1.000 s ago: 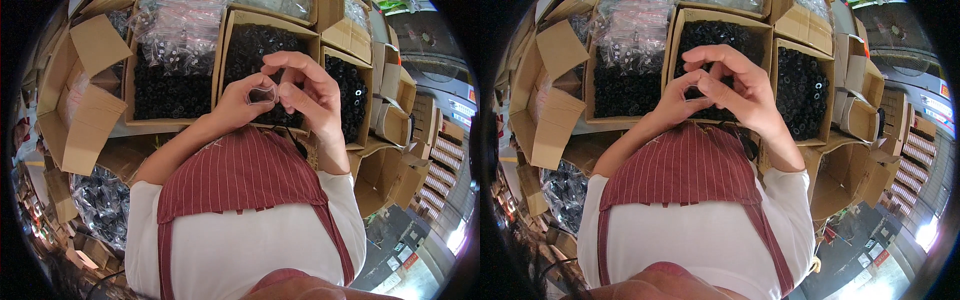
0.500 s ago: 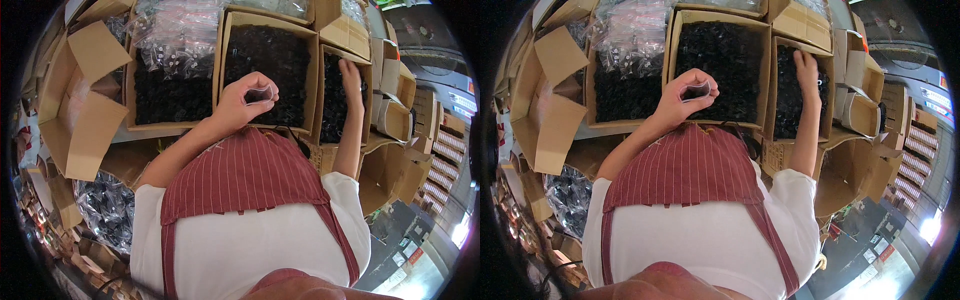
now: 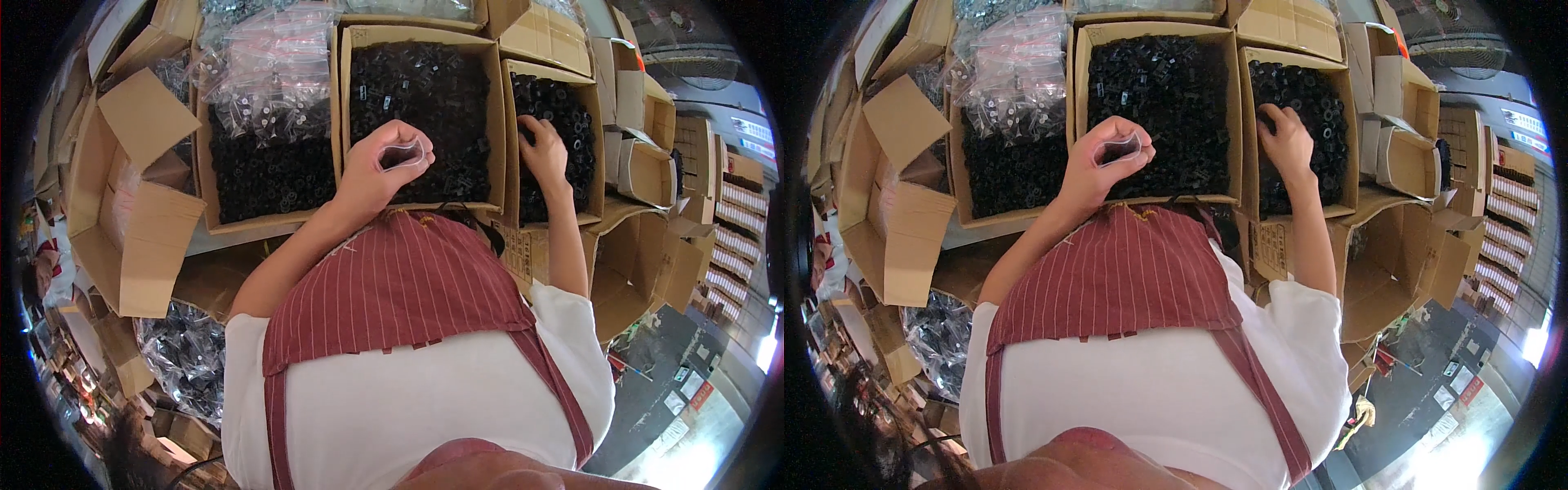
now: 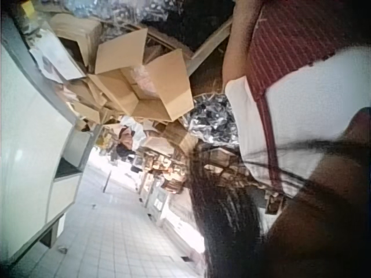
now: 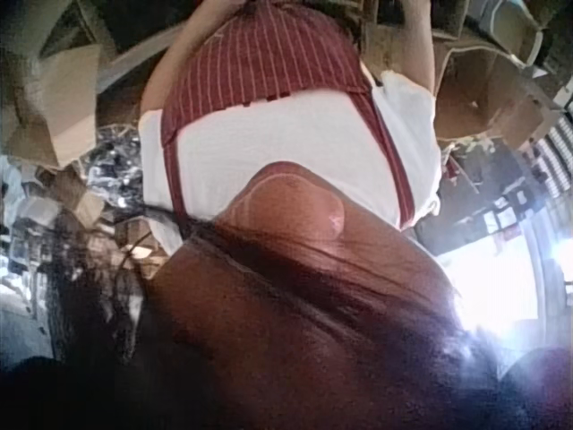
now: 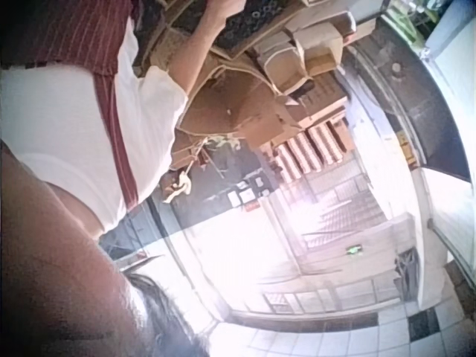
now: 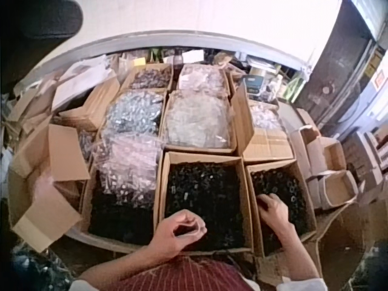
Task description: Sorting and bagging small black plastic or rubber components from large boxes.
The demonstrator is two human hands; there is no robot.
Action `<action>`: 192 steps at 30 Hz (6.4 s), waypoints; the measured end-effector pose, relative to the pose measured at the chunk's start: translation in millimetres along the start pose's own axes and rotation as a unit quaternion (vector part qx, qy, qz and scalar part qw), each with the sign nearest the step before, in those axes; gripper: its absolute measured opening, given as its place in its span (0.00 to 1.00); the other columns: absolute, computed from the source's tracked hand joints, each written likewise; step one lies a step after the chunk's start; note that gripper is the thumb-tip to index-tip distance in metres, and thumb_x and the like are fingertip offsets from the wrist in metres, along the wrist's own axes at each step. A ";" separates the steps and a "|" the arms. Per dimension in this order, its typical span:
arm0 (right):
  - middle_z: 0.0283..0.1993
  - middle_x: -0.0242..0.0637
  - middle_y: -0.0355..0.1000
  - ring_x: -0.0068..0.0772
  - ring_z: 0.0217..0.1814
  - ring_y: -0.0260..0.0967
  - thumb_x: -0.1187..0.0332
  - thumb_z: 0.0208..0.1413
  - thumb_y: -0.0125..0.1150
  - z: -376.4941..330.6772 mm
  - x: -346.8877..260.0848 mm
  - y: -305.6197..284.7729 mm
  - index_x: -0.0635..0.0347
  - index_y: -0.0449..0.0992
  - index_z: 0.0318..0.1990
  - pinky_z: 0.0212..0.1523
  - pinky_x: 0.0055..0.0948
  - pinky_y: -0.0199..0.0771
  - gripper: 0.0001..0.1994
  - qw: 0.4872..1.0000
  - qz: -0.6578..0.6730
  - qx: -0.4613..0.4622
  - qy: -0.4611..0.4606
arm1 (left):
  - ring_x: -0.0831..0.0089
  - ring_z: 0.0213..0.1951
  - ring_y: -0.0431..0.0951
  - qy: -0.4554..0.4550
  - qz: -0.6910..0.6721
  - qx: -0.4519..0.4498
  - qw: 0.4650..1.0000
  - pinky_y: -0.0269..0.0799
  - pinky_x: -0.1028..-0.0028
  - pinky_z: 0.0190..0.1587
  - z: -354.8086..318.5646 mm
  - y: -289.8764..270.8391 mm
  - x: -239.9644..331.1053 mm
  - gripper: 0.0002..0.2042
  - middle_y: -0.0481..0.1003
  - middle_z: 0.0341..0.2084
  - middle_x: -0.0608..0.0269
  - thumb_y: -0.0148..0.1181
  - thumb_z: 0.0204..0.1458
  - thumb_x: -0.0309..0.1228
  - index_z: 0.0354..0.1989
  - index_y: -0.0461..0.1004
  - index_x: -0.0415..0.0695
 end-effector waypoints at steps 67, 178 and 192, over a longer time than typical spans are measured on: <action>0.44 0.36 0.74 0.12 0.19 0.56 0.66 0.66 0.49 -8.3 -214.2 -63.6 0.66 0.68 0.63 0.13 0.14 0.50 0.21 0.657 0.655 -0.373 -0.009 | 0.69 0.55 0.74 0.038 0.056 -0.023 0.997 0.67 0.67 0.59 -2.1 5.1 -1.4 0.25 0.76 0.51 0.59 0.67 0.49 0.22 0.58 0.72 0.40; 0.58 0.50 0.71 0.47 0.59 0.71 0.78 0.51 0.68 -20.9 -195.7 -61.3 0.67 0.79 0.42 0.56 0.37 0.73 0.10 0.900 0.306 -0.056 -0.306 | 0.76 0.44 0.78 0.062 0.030 0.069 0.995 0.73 0.76 0.50 -10.1 -7.8 27.5 0.14 0.81 0.44 0.59 0.52 0.65 0.30 0.50 0.78 0.34; 0.35 0.37 0.74 0.26 0.37 0.75 0.81 0.55 0.64 -18.0 -186.8 -61.3 0.66 0.74 0.42 0.40 0.25 0.76 0.09 0.873 0.473 -0.070 -0.099 | 0.81 0.37 0.78 0.061 0.007 0.110 0.992 0.73 0.79 0.41 -5.5 -21.9 19.8 0.02 0.78 0.33 0.64 0.57 0.61 0.23 0.40 0.73 0.38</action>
Point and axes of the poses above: each hand's wrist, its own z-axis towards the middle knuckle, its own y-axis out of the palm, x = y × z, the point moved 6 cm from there along z, towards the middle knuckle
